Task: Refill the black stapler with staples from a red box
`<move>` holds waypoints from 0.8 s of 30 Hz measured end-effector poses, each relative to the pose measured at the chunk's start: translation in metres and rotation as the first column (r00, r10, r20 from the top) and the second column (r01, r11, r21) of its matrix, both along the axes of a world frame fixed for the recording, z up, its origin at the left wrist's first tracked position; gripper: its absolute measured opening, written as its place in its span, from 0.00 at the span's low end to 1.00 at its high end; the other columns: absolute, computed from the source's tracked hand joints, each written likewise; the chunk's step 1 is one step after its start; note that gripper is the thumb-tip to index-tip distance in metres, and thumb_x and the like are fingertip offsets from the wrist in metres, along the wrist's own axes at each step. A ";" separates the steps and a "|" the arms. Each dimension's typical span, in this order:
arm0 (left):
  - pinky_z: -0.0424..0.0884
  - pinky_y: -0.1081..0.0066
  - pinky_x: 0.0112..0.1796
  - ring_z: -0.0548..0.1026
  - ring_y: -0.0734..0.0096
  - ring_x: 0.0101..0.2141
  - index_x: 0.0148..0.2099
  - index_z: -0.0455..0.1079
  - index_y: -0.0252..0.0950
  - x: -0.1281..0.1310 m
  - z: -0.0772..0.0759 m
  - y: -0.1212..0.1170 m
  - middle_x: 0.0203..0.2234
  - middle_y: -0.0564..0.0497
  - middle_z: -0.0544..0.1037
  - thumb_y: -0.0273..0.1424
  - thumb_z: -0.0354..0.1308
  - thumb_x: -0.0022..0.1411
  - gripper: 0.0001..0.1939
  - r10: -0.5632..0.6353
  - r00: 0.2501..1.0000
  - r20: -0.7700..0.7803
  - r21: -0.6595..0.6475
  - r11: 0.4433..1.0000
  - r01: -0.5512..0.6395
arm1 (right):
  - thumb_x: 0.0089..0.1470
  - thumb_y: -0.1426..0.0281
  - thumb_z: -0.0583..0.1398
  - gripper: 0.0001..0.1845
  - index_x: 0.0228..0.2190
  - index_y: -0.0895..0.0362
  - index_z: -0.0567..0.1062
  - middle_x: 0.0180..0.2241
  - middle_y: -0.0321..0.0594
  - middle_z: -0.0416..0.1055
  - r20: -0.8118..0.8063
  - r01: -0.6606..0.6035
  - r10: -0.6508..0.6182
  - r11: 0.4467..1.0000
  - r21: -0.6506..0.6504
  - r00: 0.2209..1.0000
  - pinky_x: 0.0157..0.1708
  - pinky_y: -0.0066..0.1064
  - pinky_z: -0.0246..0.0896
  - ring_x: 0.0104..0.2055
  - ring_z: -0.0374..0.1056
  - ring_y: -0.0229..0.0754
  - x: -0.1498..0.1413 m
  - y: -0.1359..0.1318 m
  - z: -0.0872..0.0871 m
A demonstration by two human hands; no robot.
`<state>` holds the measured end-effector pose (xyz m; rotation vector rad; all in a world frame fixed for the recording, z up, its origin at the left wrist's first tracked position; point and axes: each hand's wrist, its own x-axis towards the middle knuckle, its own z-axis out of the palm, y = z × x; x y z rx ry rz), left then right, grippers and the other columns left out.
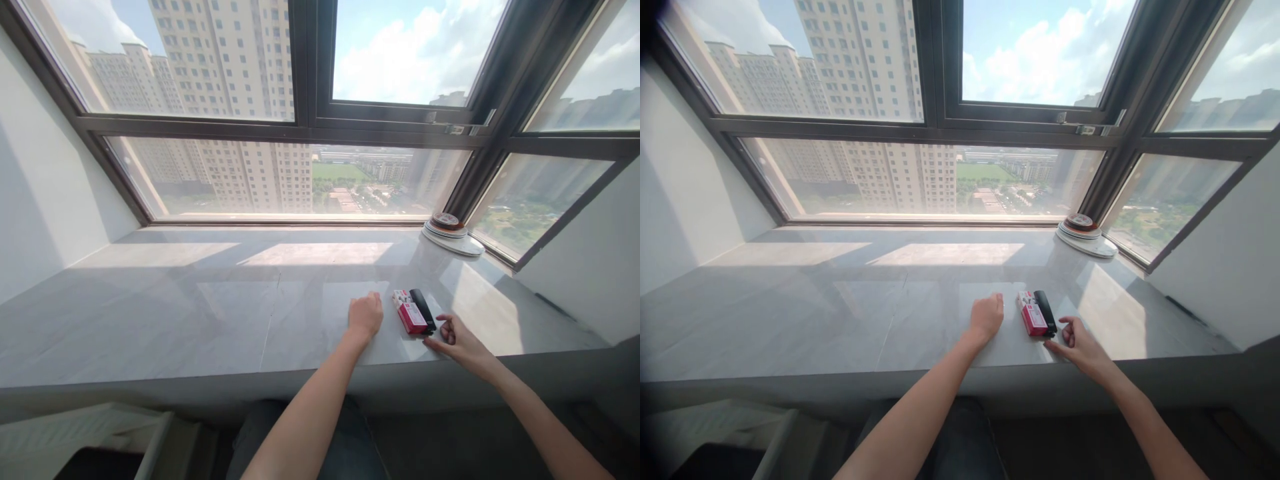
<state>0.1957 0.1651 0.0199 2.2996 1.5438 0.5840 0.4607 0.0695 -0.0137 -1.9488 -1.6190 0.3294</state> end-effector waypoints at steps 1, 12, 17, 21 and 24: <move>0.66 0.60 0.48 0.79 0.60 0.41 0.50 0.72 0.36 -0.018 0.000 -0.003 0.38 0.41 0.81 0.36 0.36 0.76 0.23 0.016 1.000 0.007 0.004 1.000 -0.016 | 0.50 0.48 0.64 0.30 0.46 0.56 0.72 0.29 0.43 0.73 0.011 -0.025 0.026 0.999 -0.027 1.000 0.30 0.37 0.65 0.29 0.69 0.46 0.000 -0.007 -0.003; 0.44 0.56 0.67 0.52 0.58 0.69 0.69 0.57 0.46 -0.226 -0.029 -0.024 0.69 0.50 0.59 0.44 0.44 0.72 0.27 0.314 0.925 -0.215 0.186 0.943 -0.277 | 0.69 0.62 0.48 0.16 0.30 0.51 0.67 0.33 0.42 0.70 0.424 -0.129 0.139 0.990 -0.051 0.895 0.37 0.36 0.54 0.37 0.68 0.47 -0.153 -0.040 0.005; 0.40 0.52 0.68 0.46 0.59 0.71 0.72 0.53 0.47 -0.233 -0.032 -0.018 0.72 0.51 0.52 0.46 0.40 0.72 0.29 0.352 0.895 -0.275 0.188 0.932 -0.309 | 0.70 0.63 0.48 0.15 0.32 0.52 0.68 0.35 0.40 0.72 0.392 -0.175 0.199 0.980 -0.097 0.898 0.34 0.34 0.52 0.37 0.69 0.45 -0.203 -0.009 0.017; 0.40 0.50 0.67 0.46 0.58 0.71 0.73 0.52 0.47 -0.229 -0.030 -0.016 0.72 0.51 0.51 0.45 0.38 0.73 0.30 0.367 0.893 -0.260 0.174 0.927 -0.331 | 0.70 0.63 0.47 0.16 0.34 0.52 0.70 0.38 0.42 0.72 0.357 -0.220 0.218 0.975 -0.034 0.908 0.42 0.34 0.56 0.43 0.68 0.47 -0.228 0.014 0.023; 0.40 0.50 0.68 0.46 0.58 0.71 0.73 0.52 0.48 -0.230 -0.029 -0.015 0.72 0.52 0.51 0.45 0.39 0.73 0.29 0.374 0.895 -0.245 0.168 0.925 -0.341 | 0.70 0.62 0.46 0.17 0.38 0.53 0.72 0.46 0.47 0.71 0.353 -0.218 0.201 0.976 0.010 0.914 0.53 0.40 0.56 0.52 0.64 0.51 -0.242 0.021 0.021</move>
